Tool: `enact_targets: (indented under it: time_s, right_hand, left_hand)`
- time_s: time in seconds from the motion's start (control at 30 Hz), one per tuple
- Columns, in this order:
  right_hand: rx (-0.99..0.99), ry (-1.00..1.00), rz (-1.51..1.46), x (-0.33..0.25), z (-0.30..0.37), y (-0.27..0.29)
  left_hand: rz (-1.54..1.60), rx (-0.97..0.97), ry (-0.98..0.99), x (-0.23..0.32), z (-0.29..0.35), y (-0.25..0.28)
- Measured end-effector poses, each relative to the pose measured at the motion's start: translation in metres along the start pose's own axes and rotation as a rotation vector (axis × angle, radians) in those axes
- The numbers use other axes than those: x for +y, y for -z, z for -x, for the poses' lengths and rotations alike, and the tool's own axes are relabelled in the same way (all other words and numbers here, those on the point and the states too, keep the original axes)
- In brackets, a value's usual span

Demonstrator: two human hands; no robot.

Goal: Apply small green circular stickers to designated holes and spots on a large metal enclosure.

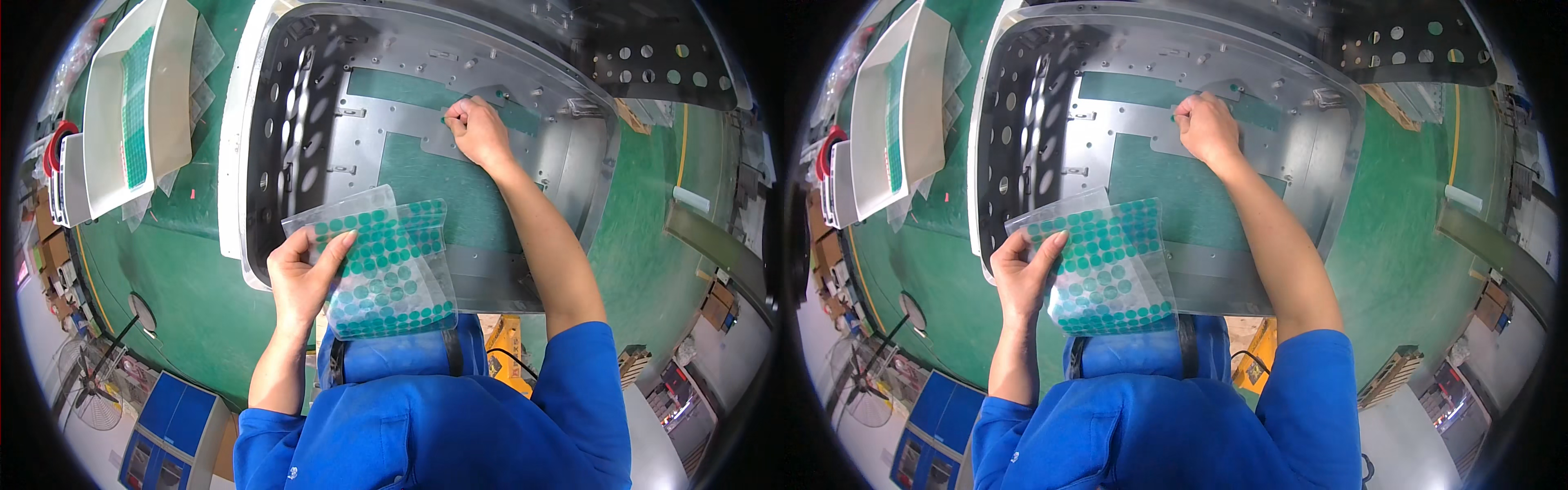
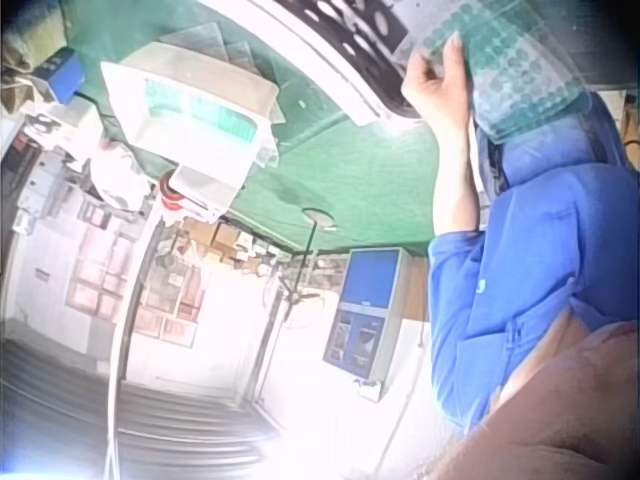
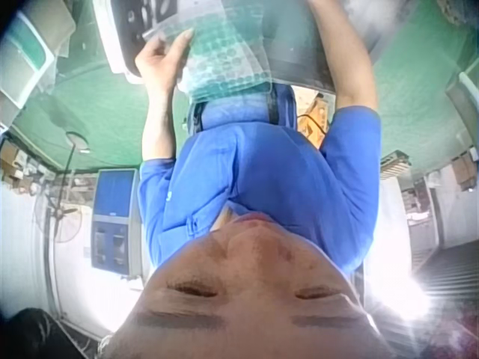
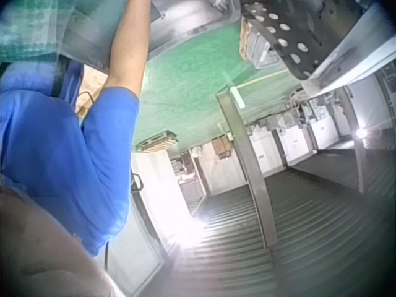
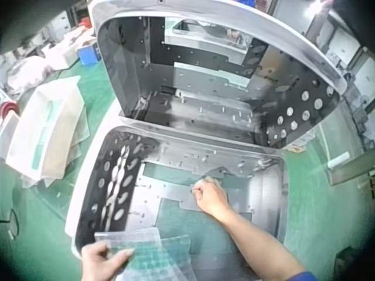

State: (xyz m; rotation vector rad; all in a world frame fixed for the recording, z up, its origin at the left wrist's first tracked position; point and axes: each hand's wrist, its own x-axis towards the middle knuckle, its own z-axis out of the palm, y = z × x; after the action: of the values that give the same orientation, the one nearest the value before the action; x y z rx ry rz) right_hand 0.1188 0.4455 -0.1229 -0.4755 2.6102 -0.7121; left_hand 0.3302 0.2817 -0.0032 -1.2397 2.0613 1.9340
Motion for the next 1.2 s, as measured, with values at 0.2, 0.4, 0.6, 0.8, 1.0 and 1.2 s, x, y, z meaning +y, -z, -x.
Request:
enact_targets:
  time_s: [0.2,0.4,0.6,0.8,1.0,1.2]
  right_hand:
    - [0.052,0.043,0.024,-0.001,0.002,-0.001]
    - [0.014,-0.083,-0.168,-0.003,0.002,0.003]
    - [-0.093,-0.197,0.048,-0.004,-0.026,0.018]
    - [-0.313,0.147,-0.86,-0.049,0.029,0.059]
    - [-0.492,0.444,-0.613,-0.101,0.107,0.094]
    - [-0.348,0.412,-0.682,-0.098,0.142,0.083]
  left_hand:
    - [0.03,0.037,-0.067,0.0,-0.001,-0.004]
    - [0.037,0.047,-0.064,0.002,-0.001,-0.005]
    - [0.028,0.054,-0.071,0.004,0.001,-0.003]
    - [0.142,0.132,-0.178,0.005,0.019,0.012]
    - [0.144,0.102,-0.391,0.005,0.042,0.017]
    - [0.139,0.039,-0.332,-0.004,0.061,0.025]
